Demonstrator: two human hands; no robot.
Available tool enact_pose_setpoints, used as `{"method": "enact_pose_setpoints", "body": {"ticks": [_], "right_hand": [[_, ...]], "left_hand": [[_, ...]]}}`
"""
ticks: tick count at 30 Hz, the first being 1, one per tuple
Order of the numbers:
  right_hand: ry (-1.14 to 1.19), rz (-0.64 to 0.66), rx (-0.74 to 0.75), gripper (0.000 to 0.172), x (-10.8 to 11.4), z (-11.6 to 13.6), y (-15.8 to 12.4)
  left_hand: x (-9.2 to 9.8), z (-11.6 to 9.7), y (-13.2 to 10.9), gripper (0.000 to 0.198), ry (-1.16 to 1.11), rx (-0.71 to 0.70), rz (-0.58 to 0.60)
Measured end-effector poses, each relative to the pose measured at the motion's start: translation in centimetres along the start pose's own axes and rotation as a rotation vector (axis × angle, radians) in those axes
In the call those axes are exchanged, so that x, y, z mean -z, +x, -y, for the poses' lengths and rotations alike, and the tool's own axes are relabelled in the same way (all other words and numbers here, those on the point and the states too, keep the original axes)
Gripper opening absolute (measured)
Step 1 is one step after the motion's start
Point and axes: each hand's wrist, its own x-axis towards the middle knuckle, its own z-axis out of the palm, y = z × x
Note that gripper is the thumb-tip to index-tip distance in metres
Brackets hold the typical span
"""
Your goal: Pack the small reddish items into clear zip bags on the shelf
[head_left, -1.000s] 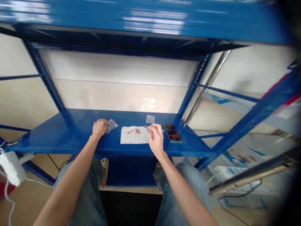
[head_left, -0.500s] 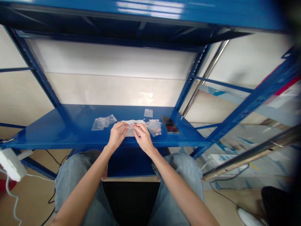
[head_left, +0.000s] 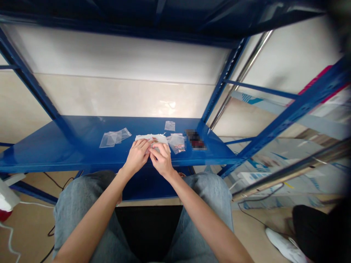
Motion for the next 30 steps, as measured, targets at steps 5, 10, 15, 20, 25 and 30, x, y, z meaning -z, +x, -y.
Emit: {"method": "enact_pose_setpoints", "body": {"ticks": [5, 10, 15, 20, 25, 30], "right_hand": [[0.104, 0.009, 0.072, 0.037, -0.3, 0.6, 0.0], [0.164, 0.038, 0.121, 0.046, -0.3, 1.4, 0.7], [0.048, 0.307, 0.112, 0.036, -0.2, 1.6, 1.3], [0.004, 0.426, 0.115, 0.032, 0.2, 1.3, 1.6], [0.016, 0.420, 0.188, 0.025, 0.3, 1.1, 1.8], [0.053, 0.319, 0.253, 0.022, 0.7, 1.4, 2.3]], "left_hand": [[1.1, 0.2, 0.2, 0.033, 0.069, 0.004, 0.016], [2.1, 0.5, 0.5, 0.029, 0.080, -0.028, -0.023], [1.7, -0.8, 0.7, 0.020, 0.047, -0.146, 0.034], [2.0, -1.6, 1.3, 0.029, 0.023, -0.178, 0.140], [2.7, -0.4, 1.3, 0.033, 0.017, -0.186, 0.221], [2.6, 0.3, 0.8, 0.027, 0.076, -0.164, 0.175]]}}
